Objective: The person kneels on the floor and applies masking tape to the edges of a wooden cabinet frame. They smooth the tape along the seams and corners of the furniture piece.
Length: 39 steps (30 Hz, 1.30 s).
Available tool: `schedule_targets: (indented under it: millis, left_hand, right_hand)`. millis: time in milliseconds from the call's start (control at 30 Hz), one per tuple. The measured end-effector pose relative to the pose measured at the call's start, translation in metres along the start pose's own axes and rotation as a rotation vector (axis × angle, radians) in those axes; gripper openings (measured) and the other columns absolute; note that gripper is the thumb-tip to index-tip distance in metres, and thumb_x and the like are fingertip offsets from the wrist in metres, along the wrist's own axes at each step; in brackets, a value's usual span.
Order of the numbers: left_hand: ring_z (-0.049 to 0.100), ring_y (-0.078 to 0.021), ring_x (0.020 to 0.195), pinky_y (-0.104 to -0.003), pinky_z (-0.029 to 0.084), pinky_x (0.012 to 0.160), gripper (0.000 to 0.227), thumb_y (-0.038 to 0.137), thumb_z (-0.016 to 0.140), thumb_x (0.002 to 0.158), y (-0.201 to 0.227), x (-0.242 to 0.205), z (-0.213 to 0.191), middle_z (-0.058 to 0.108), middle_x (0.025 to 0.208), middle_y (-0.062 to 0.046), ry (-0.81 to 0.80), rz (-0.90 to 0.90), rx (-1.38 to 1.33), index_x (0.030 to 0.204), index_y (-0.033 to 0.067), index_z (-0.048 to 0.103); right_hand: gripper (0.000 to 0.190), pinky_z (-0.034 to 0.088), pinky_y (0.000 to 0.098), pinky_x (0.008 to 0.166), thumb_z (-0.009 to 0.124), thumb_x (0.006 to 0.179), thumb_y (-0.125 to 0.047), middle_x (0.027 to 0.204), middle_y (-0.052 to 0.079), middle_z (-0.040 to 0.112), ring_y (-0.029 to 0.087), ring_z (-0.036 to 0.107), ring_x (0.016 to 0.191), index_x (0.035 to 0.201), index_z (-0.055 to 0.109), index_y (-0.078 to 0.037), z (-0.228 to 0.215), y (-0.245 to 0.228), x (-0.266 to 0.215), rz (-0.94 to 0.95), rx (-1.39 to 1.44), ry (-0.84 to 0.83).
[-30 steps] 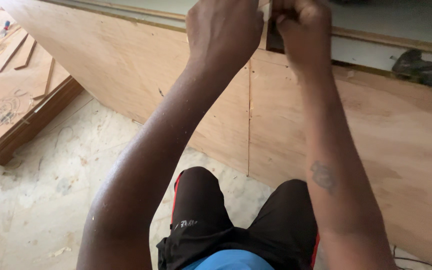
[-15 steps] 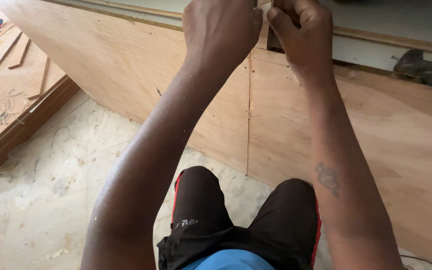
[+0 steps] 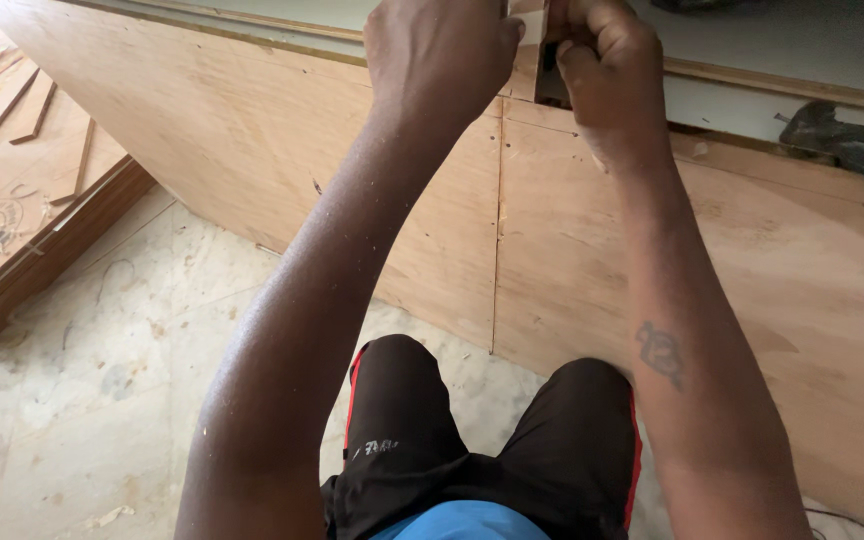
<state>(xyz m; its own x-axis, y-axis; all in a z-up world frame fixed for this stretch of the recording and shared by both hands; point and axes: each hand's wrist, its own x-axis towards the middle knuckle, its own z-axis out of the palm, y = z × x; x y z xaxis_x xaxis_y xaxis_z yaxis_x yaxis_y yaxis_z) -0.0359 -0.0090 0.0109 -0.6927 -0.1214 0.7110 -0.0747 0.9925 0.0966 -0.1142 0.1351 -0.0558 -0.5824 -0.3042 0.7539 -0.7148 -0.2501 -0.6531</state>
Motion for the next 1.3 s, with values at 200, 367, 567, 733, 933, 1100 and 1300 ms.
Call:
schedule_targets:
  millis: [200,367,567,733,933,1100,1300]
  left_hand:
    - [0.073,-0.0232,0.072,-0.044,0.054,0.065,0.021,0.037,0.078,0.086,-0.001,0.001,-0.006,0.073,0.075,-0.002,-0.071,-0.036,-0.013,0.087,0.0162,0.073]
    - [0.073,-0.0241,0.071,-0.044,0.054,0.064,0.023,0.038,0.080,0.082,-0.007,0.001,-0.005,0.074,0.074,-0.003,-0.012,-0.017,-0.042,0.084,0.0160,0.075]
    - [0.073,-0.0271,0.071,-0.045,0.054,0.063,0.020,0.035,0.079,0.083,-0.013,0.003,0.005,0.074,0.074,-0.006,0.008,-0.009,-0.040,0.085,0.0150,0.075]
    - [0.072,-0.0299,0.065,-0.047,0.054,0.058,0.015,0.028,0.075,0.082,-0.019,0.001,0.012,0.073,0.071,-0.009,0.075,0.033,-0.065,0.084,0.0125,0.074]
    - [0.072,-0.0273,0.064,-0.045,0.053,0.061,0.018,0.024,0.064,0.089,-0.008,0.000,0.018,0.072,0.069,-0.008,-0.022,-0.177,-0.067,0.078,0.0144,0.074]
    - [0.072,-0.0274,0.066,-0.046,0.053,0.059,0.015,0.021,0.066,0.088,0.000,-0.013,0.015,0.070,0.070,-0.009,0.055,-0.116,-0.092,0.075,0.0136,0.070]
    - [0.070,-0.0285,0.085,-0.048,0.055,0.065,0.005,0.017,0.067,0.090,0.013,-0.032,0.032,0.064,0.095,-0.007,0.451,0.069,0.080,0.086,0.0128,0.066]
  right_hand:
    - [0.012,0.045,0.0275,0.065,0.062,0.109,-0.009,0.089,0.000,0.066,0.007,0.053,0.074,0.108,0.070,0.000,0.005,0.024,0.000,-0.065,-0.110,0.089]
    - [0.042,0.048,0.0341,0.070,0.072,0.114,-0.034,0.086,0.006,0.058,0.017,0.055,0.077,0.094,0.058,0.000,0.022,0.046,0.002,-0.288,-0.384,0.270]
    - [0.024,0.049,0.0403,0.081,0.057,0.118,-0.029,0.098,0.005,0.055,0.023,0.055,0.092,0.108,0.053,-0.008,0.044,0.052,-0.004,-0.340,-0.754,0.405]
    - [0.028,0.048,0.0428,0.082,0.058,0.117,-0.031,0.099,0.006,0.054,0.025,0.057,0.095,0.106,0.050,-0.006,0.051,0.049,0.000,-0.357,-0.818,0.449]
    - [0.037,0.046,0.0447,0.074,0.063,0.117,-0.038,0.094,0.009,0.054,0.029,0.056,0.087,0.110,0.050,-0.004,0.052,0.048,0.003,-0.327,-0.843,0.446]
    - [0.035,0.048,0.0480,0.076,0.063,0.113,-0.037,0.098,0.011,0.057,0.033,0.060,0.093,0.115,0.049,-0.004,0.051,0.046,0.004,-0.346,-0.864,0.457]
    - [0.033,0.051,0.0493,0.080,0.064,0.109,-0.030,0.105,0.012,0.061,0.035,0.062,0.102,0.121,0.049,-0.004,0.056,0.054,0.009,-0.303,-0.902,0.509]
